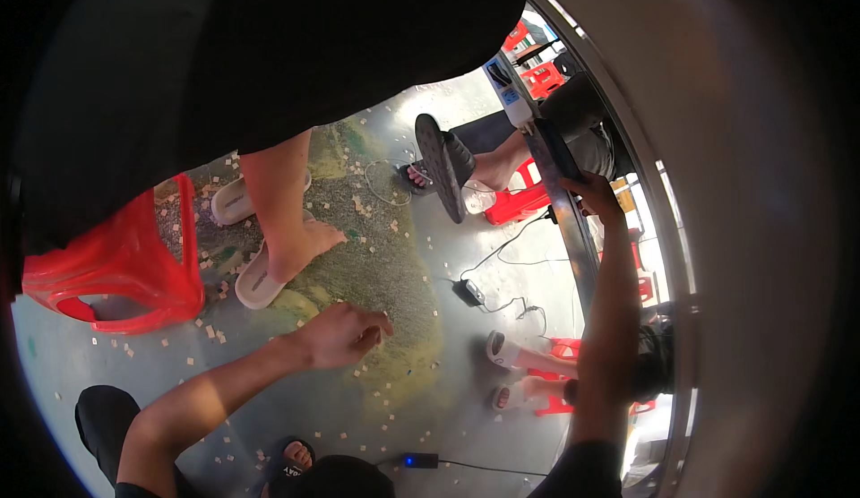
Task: Using an electric screwdriver and hands to assemble small toy cars on a manufacturing line.
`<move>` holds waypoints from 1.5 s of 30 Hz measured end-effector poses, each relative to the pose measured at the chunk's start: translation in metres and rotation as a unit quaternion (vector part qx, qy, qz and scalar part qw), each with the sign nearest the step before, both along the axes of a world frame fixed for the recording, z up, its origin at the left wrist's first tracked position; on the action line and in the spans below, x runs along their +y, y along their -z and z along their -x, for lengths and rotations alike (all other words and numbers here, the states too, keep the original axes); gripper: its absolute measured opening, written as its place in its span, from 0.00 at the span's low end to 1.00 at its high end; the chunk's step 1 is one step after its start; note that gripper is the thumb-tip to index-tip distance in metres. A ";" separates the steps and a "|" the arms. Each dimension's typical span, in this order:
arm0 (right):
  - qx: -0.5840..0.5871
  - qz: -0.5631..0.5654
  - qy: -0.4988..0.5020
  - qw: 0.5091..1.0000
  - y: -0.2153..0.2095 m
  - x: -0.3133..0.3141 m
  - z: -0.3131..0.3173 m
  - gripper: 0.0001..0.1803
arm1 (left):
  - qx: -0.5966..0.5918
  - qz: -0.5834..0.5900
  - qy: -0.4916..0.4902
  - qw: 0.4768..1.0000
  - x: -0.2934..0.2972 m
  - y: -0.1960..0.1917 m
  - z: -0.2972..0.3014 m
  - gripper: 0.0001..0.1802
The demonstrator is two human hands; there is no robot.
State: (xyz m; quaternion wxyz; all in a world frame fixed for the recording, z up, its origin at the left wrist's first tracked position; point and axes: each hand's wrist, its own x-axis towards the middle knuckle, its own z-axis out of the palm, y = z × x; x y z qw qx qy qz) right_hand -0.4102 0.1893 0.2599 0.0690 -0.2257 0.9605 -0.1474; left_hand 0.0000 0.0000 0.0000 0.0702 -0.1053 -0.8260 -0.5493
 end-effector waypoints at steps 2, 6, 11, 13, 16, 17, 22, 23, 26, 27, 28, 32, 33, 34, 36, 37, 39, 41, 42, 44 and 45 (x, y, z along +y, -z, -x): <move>-0.036 -0.019 0.018 0.999 -0.005 -0.005 -0.005 0.25 | 0.044 -0.042 -0.027 0.998 0.003 -0.001 -0.001 0.11; -0.040 -0.026 0.048 0.998 0.000 -0.009 -0.006 0.25 | 0.033 -0.026 -0.015 0.999 -0.009 -0.002 0.000 0.11; -0.007 -0.014 0.039 0.999 0.001 -0.004 -0.007 0.37 | 0.056 -0.040 -0.014 0.998 -0.008 -0.008 -0.004 0.11; 0.032 -0.003 0.044 0.999 0.005 -0.003 -0.008 0.49 | 0.056 -0.047 -0.019 0.997 -0.007 -0.010 -0.010 0.11; 0.073 -0.023 0.063 0.995 0.006 0.013 -0.007 0.46 | 0.052 -0.044 -0.008 0.998 -0.010 -0.015 -0.021 0.11; 0.075 -0.022 0.070 0.995 -0.004 0.029 0.000 0.46 | 0.049 -0.039 0.007 0.998 -0.010 -0.019 -0.022 0.11; 0.287 0.136 0.076 0.945 0.030 0.030 -0.037 0.23 | 0.056 -0.037 0.025 0.997 0.005 -0.033 -0.039 0.10; 0.292 0.219 0.044 0.930 0.054 0.000 -0.072 0.18 | 0.051 -0.022 0.034 0.998 0.006 -0.034 -0.047 0.09; 0.196 0.320 -0.027 0.927 0.103 -0.054 -0.177 0.13 | 0.037 0.009 0.042 0.998 -0.005 -0.063 -0.082 0.08; 0.140 0.358 -0.032 0.923 0.124 -0.070 -0.214 0.12 | 0.018 0.015 0.043 0.999 -0.016 -0.067 -0.099 0.10; 0.059 0.387 0.001 0.920 0.143 -0.086 -0.251 0.12 | -0.010 0.021 0.033 0.999 -0.028 -0.067 -0.118 0.10; -0.152 0.385 0.045 0.909 0.184 -0.067 -0.383 0.10 | -0.247 0.076 0.101 0.961 -0.068 -0.070 -0.195 0.06; -0.172 0.366 0.079 0.911 0.187 -0.052 -0.411 0.09 | -0.210 0.014 0.077 0.975 -0.066 -0.051 -0.218 0.06; -0.178 0.359 0.101 0.911 0.184 -0.031 -0.439 0.09 | -0.182 0.020 0.092 0.979 -0.064 -0.038 -0.233 0.05; -0.144 0.352 0.141 0.914 0.193 0.010 -0.509 0.09 | -0.216 0.017 0.096 0.972 -0.057 -0.018 -0.274 0.04; -0.094 0.350 0.159 0.918 0.199 0.022 -0.547 0.09 | -0.188 -0.055 0.092 0.976 -0.058 -0.003 -0.298 0.05; -0.082 0.228 0.250 0.937 0.160 0.034 -0.627 0.09 | -0.272 -0.034 0.097 0.957 -0.047 0.008 -0.329 0.05; -0.033 0.199 0.289 0.936 0.109 0.056 -0.694 0.10 | -0.267 0.059 0.099 0.957 -0.040 -0.018 -0.343 0.07; -0.043 0.190 0.334 0.922 0.075 0.064 -0.725 0.10 | -0.263 0.077 0.095 0.957 -0.053 0.007 -0.361 0.08; 0.018 0.115 0.410 0.905 0.035 0.102 -0.804 0.11 | -0.228 0.150 0.193 0.942 -0.032 -0.004 -0.363 0.09; 0.122 0.055 0.439 0.888 0.021 0.124 -0.847 0.11 | -0.205 0.168 0.230 0.936 -0.027 0.002 -0.368 0.10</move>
